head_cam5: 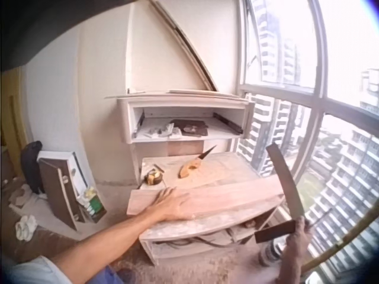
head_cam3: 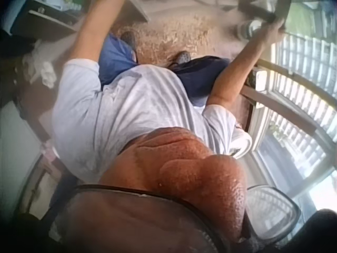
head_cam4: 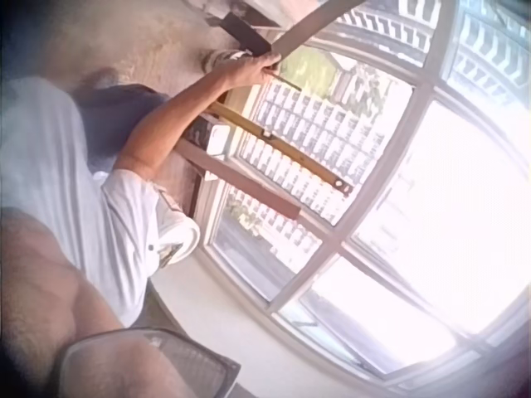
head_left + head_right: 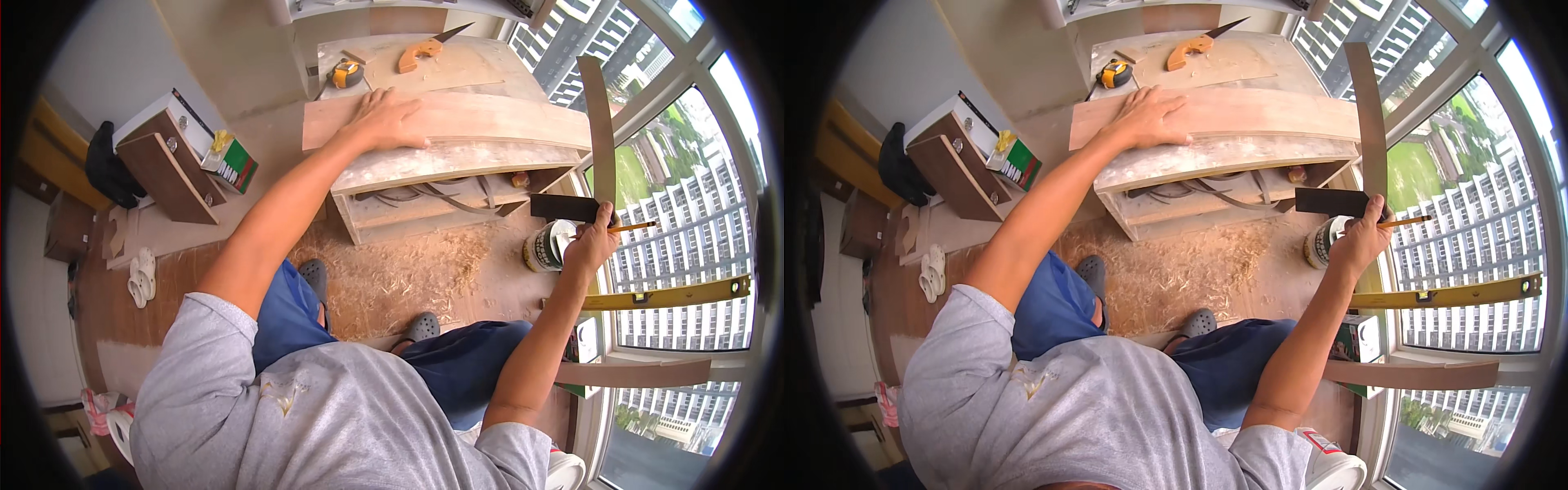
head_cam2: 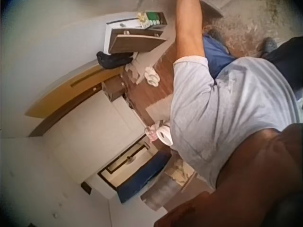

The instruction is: The person measures a piece of wood with a tape measure, marks it with a pencil using a square for a straight line, and then cuts the wood along the mark with a hand saw before sanding the cut edge with a sanding block.

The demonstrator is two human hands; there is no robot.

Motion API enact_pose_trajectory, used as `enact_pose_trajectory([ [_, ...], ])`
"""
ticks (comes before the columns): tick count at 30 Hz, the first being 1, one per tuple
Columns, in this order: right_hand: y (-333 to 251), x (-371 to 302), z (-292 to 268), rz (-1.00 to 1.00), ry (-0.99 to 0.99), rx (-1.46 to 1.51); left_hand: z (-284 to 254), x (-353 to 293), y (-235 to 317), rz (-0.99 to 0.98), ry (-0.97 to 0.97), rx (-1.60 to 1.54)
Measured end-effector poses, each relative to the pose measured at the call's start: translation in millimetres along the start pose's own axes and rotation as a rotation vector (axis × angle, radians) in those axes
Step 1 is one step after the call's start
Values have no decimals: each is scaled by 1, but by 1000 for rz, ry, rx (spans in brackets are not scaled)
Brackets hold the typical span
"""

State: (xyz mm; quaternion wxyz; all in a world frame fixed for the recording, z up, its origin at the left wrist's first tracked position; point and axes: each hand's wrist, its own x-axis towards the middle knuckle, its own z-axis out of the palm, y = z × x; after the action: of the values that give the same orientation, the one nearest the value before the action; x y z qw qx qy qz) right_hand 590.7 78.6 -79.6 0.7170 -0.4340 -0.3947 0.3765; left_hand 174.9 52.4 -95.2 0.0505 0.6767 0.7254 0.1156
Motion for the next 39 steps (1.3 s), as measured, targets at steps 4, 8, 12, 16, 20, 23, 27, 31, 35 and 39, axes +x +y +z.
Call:
enact_pose_trajectory([
  [4,3,-1,-1,10,-23,-9,1,11,-10,-34,9,7],
  [8,0,-7,-1,45,15,8,0,12,-15,29,-22,-5],
  [12,5,-4,1,58,-63,2,-3,5,-19,20,4,2],
  [16,2,-7,-1,71,-28,3,-4,-14,-13,19,-9,-11],
  [20,-5,-10,0,105,-26,25,-13,-38,-8,44,-26,-22],
  [23,2,-13,5,100,-100,10,-16,-55,-13,44,-42,-22],
  [27,2,-20,12,108,-69,-133,-19,-59,-23,7,-186,30],
  [31,21,-5,-11,85,-84,-145,-12,-77,12,-8,11,9],
  [35,16,-9,-8,133,-84,-100,-9,-114,4,-51,299,-106],
  [39,7,-17,3,131,-57,-95,-16,-162,-64,-590,968,-191],
])
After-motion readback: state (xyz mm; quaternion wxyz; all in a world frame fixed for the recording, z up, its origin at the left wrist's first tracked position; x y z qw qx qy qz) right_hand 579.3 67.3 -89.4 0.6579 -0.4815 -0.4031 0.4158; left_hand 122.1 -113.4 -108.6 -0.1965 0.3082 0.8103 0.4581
